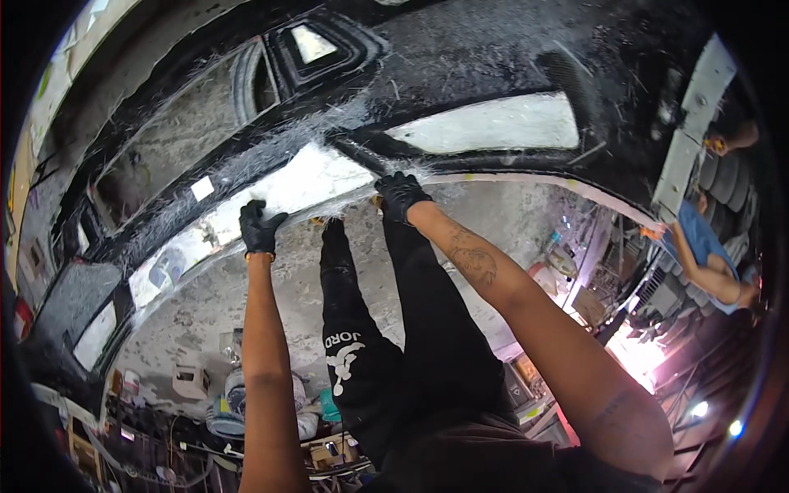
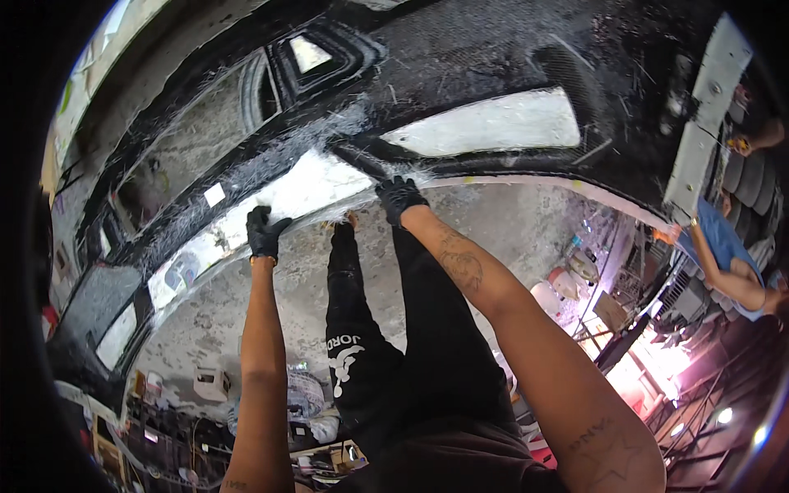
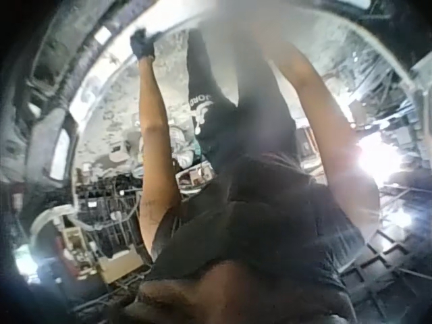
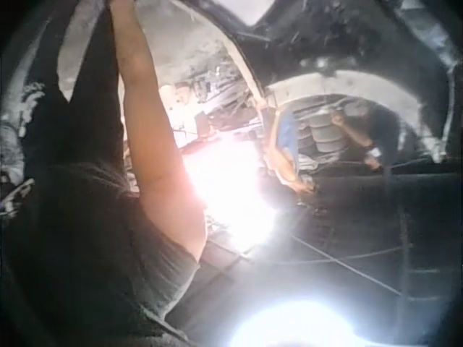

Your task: The person applies white fiberglass matting to a black carbon fiber car part, smoothing it into place with gloved hands. They walk to a workbench to cut a new piece of matting and return to apply it to the part, repeating the process of smoothing and pressing the material into the surface.

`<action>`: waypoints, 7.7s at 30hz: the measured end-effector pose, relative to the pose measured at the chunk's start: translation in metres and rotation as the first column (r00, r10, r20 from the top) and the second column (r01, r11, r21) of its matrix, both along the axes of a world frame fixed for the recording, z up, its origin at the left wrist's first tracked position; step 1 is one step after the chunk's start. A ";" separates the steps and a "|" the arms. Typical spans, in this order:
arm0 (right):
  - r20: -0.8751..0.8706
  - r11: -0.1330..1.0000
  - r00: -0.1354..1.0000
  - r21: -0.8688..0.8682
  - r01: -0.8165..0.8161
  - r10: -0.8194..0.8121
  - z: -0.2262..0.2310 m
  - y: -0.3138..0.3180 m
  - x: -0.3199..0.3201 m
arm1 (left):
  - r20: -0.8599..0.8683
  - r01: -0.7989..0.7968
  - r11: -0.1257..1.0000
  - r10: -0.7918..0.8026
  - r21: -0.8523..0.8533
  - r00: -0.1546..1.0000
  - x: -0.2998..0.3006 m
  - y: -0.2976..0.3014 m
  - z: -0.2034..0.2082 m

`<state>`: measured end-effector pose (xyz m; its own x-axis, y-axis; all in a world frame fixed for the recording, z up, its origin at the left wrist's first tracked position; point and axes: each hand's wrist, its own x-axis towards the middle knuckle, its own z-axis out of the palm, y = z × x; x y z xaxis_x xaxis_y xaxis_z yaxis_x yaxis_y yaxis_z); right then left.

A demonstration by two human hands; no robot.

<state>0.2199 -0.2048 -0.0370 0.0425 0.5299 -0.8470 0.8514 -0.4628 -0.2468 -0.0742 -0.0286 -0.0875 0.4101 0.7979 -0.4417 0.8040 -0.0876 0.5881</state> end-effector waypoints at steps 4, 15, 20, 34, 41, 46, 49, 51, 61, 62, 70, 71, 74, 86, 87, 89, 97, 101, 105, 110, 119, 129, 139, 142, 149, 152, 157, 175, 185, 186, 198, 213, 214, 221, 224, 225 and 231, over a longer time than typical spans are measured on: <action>-0.083 0.940 0.985 0.298 0.167 -0.149 0.062 0.004 -0.007 | 0.028 -0.017 1.000 0.016 0.026 0.999 0.001 0.002 0.009; -0.189 0.856 0.889 0.248 0.454 -0.417 0.024 -0.034 -0.015 | 0.229 -0.240 0.851 0.379 -0.467 0.896 -0.038 0.020 0.109; -0.039 0.954 0.955 0.042 0.297 -0.295 -0.007 -0.023 -0.009 | 0.233 -0.286 0.842 0.424 -0.458 0.875 -0.043 0.021 0.134; -0.130 0.935 0.933 0.076 0.347 -0.335 -0.021 -0.038 -0.002 | 0.228 -0.235 0.829 0.392 -0.507 0.891 -0.041 0.003 0.143; -0.240 0.863 0.888 0.240 0.446 -0.392 -0.020 -0.038 0.000 | 0.194 -0.262 0.804 0.418 -0.534 0.888 -0.047 -0.004 0.146; -0.224 0.858 0.904 0.298 0.419 -0.364 -0.034 -0.045 0.001 | 0.165 -0.252 0.798 0.398 -0.547 0.902 -0.050 -0.005 0.143; -0.210 0.859 0.896 0.266 0.437 -0.391 -0.020 -0.038 -0.001 | 0.179 -0.242 0.807 0.390 -0.539 0.903 -0.051 -0.007 0.139; -0.198 0.873 0.904 0.246 0.421 -0.380 -0.019 -0.035 -0.001 | 0.160 -0.248 0.802 0.389 -0.543 0.907 -0.051 -0.005 0.138; -0.276 0.881 0.879 0.167 0.442 -0.389 -0.010 -0.033 0.004 | 0.181 -0.235 0.815 0.380 -0.530 0.907 -0.043 -0.001 0.136; -0.251 0.852 0.871 0.219 0.475 -0.421 -0.003 -0.032 0.002 | 0.180 -0.237 0.822 0.375 -0.518 0.909 -0.042 -0.001 0.137; -0.138 0.794 0.840 0.277 0.542 -0.525 0.000 -0.041 -0.009 | 0.221 -0.231 0.818 0.394 -0.527 0.892 -0.043 -0.003 0.133; -0.172 0.779 0.828 0.281 0.560 -0.534 -0.009 -0.046 -0.008 | 0.209 -0.238 0.803 0.406 -0.546 0.890 -0.044 -0.002 0.133; -0.164 0.808 0.897 0.391 0.441 -0.410 -0.011 -0.050 -0.001 | 0.209 -0.223 0.817 0.382 -0.532 0.900 -0.043 -0.002 0.132; 0.010 0.897 0.904 0.132 0.421 -0.426 0.018 -0.028 0.005 | 0.198 -0.217 0.815 0.372 -0.537 0.907 -0.047 -0.006 0.134; 0.060 0.909 0.913 0.135 0.393 -0.404 0.022 -0.026 0.006 | 0.193 -0.216 0.814 0.368 -0.539 0.909 -0.047 -0.007 0.135; -0.004 0.887 0.897 0.148 0.438 -0.442 0.034 -0.026 0.011 | 0.220 -0.182 0.809 0.357 -0.560 0.908 -0.043 -0.012 0.137; -0.625 0.245 0.008 -0.294 0.924 -0.781 0.131 -0.068 0.014 | 0.541 0.427 0.576 0.030 -0.697 0.841 0.071 -0.021 0.207; -0.580 0.100 -0.660 -0.782 0.615 -0.478 0.181 -0.064 0.043 | 0.700 0.633 0.393 0.039 -0.667 0.713 0.145 -0.046 0.221; -0.631 0.013 -0.416 -0.560 0.828 -0.654 0.196 -0.087 0.097 | 0.416 0.340 0.335 0.190 -0.879 0.889 0.179 -0.076 0.168; -0.401 0.275 0.351 0.235 0.932 -0.846 0.188 -0.100 0.156 | 0.245 0.024 0.420 0.481 -0.907 0.842 0.232 -0.115 0.110; -0.024 0.627 0.861 0.674 0.390 -0.509 0.225 -0.067 0.158 | 0.338 -0.137 0.640 0.561 -0.756 0.756 0.229 -0.110 0.225; -0.733 0.283 0.089 -0.145 0.948 -0.674 0.221 -0.100 0.094 | 0.504 0.210 0.693 0.250 -0.690 0.827 0.240 -0.181 0.287; -0.553 0.342 -0.072 -0.607 0.718 -0.830 0.250 -0.123 0.138 | 0.516 0.480 0.284 0.062 -0.830 0.855 0.209 -0.188 0.208; -0.575 0.377 0.039 -0.482 0.791 -0.817 0.234 -0.137 0.147 | 0.259 0.244 0.095 0.225 -0.965 0.939 0.201 -0.185 0.203; -0.473 0.594 0.453 -0.202 0.779 -0.755 0.194 -0.161 0.132 | 0.279 0.250 0.335 0.040 -0.908 0.959 0.152 -0.196 0.157; -0.245 0.720 0.723 0.122 0.684 -0.646 0.164 -0.149 0.128 | 0.325 0.323 0.410 -0.068 -0.853 0.943 0.140 -0.200 0.154; -0.268 -0.029 -0.110 -0.290 0.957 -0.957 0.083 -0.110 0.109 | 0.230 0.251 0.347 -0.103 -0.903 0.968 0.125 -0.182 0.157; -0.217 -0.225 -0.255 -0.151 0.963 -0.942 0.058 -0.093 0.091 | 0.310 0.269 0.412 0.035 -0.871 0.950 0.103 -0.155 0.156; -0.416 0.108 -0.229 -0.644 0.758 -0.880 0.165 -0.127 0.108 | 0.473 0.399 0.292 0.262 -0.869 0.841 0.164 -0.106 0.142; -0.397 0.156 -0.095 -0.555 0.817 -0.913 0.168 -0.123 0.120 | 0.433 0.341 0.312 0.305 -0.887 0.848 0.174 -0.101 0.136; -0.079 0.390 0.395 0.071 0.918 -0.915 0.130 -0.072 0.169 | 0.171 -0.113 0.853 0.228 -0.509 0.958 0.250 -0.147 -0.005; -0.399 0.164 0.111 -0.102 0.981 -0.910 0.188 -0.113 0.155 | 0.201 -0.039 0.434 0.493 -0.900 0.846 0.188 -0.138 0.125; -0.396 0.191 0.147 -0.072 0.979 -0.906 0.184 -0.109 0.159 | 0.003 -0.109 0.308 0.343 -0.945 0.939 0.202 -0.121 0.125; -0.148 0.337 0.382 0.262 0.904 -0.912 0.127 -0.084 0.163 | 0.126 0.161 0.939 -0.128 -0.304 0.984 0.246 -0.152 -0.012; 0.125 0.653 0.655 0.332 0.680 -0.745 0.112 -0.090 0.172 | -0.122 0.025 0.902 -0.086 -0.431 0.989 0.269 -0.146 0.029; 0.188 0.726 0.711 0.323 0.606 -0.677 0.113 -0.086 0.171 | -0.147 0.028 0.907 -0.098 -0.421 0.984 0.270 -0.147 0.028; 0.278 0.867 0.840 0.335 0.370 -0.466 0.111 -0.082 0.178 | -0.271 0.076 0.881 -0.225 -0.468 0.936 0.287 -0.136 0.034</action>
